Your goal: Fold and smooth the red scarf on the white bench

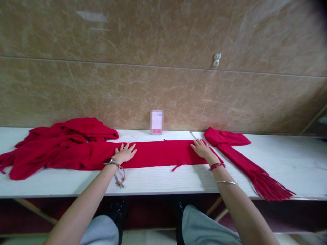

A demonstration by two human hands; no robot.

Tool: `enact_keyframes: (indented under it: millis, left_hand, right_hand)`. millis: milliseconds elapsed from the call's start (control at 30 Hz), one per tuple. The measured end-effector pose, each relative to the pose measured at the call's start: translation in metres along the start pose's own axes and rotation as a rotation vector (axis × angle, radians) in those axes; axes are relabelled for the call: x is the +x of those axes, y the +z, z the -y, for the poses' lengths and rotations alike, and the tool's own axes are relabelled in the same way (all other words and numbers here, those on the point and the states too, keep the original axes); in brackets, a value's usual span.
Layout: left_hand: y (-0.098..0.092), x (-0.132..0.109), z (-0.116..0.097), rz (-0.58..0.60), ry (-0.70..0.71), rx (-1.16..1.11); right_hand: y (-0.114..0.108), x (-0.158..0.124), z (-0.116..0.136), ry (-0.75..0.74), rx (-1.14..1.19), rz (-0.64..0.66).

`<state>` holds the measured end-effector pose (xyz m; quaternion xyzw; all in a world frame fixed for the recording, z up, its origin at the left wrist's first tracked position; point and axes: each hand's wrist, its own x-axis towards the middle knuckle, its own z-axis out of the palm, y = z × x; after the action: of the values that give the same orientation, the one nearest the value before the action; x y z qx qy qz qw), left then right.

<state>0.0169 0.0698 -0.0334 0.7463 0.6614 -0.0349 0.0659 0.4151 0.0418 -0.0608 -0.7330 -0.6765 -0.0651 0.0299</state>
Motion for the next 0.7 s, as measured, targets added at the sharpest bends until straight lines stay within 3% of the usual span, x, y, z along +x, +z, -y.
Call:
enact_keyframes:
  millis: [67, 200, 267, 333, 433, 700]
  left_hand:
    - [-0.004, -0.003, -0.013, -0.031, 0.046, 0.021]
    - [-0.005, -0.011, -0.062, -0.062, 0.263, -0.007]
    - [0.0, -0.013, -0.087, -0.034, 0.343, -0.028]
    - [0.006, -0.013, -0.104, 0.015, 0.358, -0.029]
    - [0.012, -0.011, -0.111, 0.082, 0.359, -0.011]
    - [0.012, -0.017, -0.103, 0.023, 0.395, -0.027]
  right_hand:
    - [-0.008, -0.003, 0.027, -0.04, 0.074, -0.034]
    - [-0.017, -0.018, 0.086, -0.33, 0.147, -0.028]
    - [-0.017, -0.028, 0.103, -0.428, 0.122, 0.036]
    - [-0.016, -0.035, 0.104, -0.465, 0.079, 0.071]
    - [-0.012, -0.042, 0.076, -0.436, -0.003, 0.071]
    - [0.018, -0.044, -0.062, -0.283, -0.21, -0.012]
